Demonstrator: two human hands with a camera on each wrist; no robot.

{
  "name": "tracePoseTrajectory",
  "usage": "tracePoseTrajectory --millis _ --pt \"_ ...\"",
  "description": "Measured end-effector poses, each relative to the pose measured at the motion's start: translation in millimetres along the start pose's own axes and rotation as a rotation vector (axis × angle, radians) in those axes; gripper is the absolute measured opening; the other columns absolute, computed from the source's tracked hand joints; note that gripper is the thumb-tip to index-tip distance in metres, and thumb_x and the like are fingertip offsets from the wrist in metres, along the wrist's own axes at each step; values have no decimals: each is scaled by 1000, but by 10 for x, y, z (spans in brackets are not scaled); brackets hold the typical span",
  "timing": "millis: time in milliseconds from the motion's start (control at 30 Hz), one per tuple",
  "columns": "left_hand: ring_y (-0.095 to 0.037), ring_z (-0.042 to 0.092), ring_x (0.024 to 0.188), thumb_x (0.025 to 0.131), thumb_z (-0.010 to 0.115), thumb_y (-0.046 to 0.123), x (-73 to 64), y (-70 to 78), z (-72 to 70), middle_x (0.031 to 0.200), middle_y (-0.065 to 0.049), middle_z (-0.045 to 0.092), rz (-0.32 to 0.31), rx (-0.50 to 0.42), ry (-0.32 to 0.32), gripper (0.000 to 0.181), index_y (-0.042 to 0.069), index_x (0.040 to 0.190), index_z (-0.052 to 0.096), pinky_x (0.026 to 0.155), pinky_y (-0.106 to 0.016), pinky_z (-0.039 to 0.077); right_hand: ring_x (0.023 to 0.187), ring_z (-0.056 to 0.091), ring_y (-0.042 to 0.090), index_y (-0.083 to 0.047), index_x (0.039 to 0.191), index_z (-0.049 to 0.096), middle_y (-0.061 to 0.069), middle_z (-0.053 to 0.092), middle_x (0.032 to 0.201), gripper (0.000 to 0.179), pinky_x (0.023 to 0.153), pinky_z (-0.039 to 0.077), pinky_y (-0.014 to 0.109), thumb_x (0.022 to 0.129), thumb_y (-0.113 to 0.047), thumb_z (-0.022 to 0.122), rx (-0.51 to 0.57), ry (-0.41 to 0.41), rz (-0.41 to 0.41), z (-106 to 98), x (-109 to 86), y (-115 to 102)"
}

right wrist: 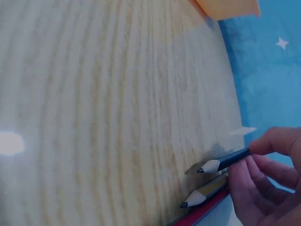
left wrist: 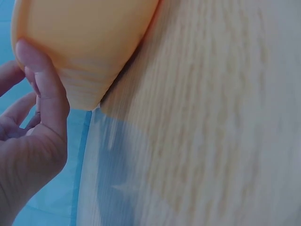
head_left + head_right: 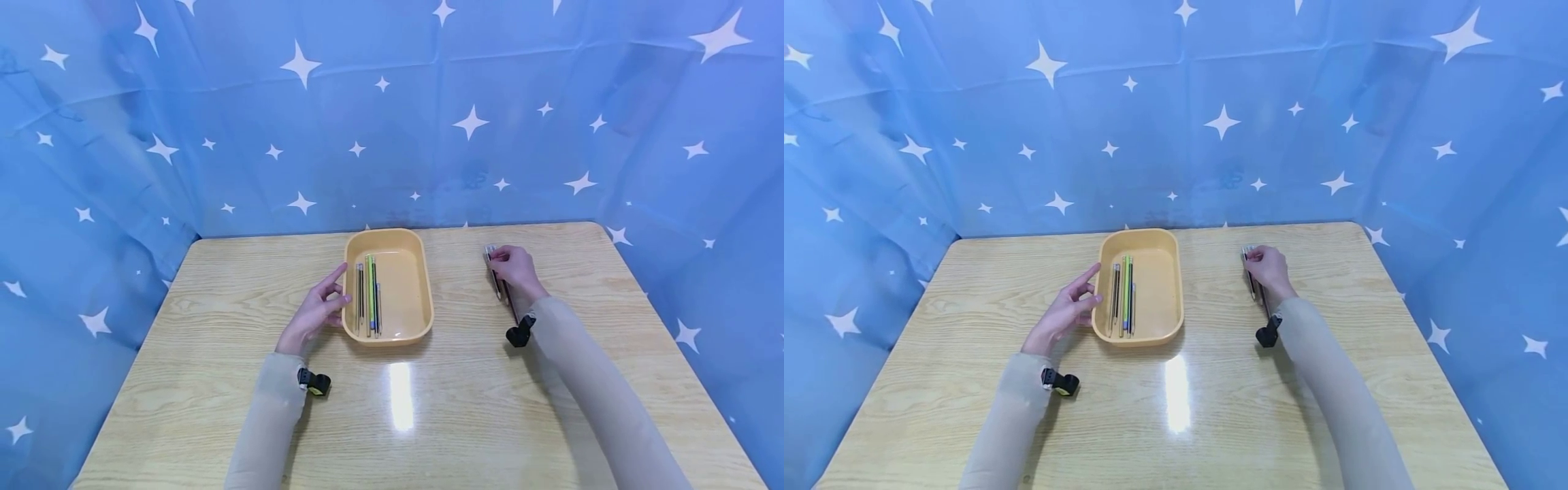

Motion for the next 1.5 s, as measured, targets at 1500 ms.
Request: tracePoseTrajectory --millis 1500 --pt "-39 52 79 85 52 -6 -54 90 49 104 -18 37 -3 -24 -1 69 23 142 24 52 -33 55 68 52 26 1 93 58 14 57 84 19 59 43 34 80 -13 60 -184 76 9 -30 131 34"
Point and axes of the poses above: each hand's wrist, its own x-axis towards the middle knuckle, its own z-axis out of the palm, y = z × x, the point moved 5 cm from there along x, towards the middle knuckle
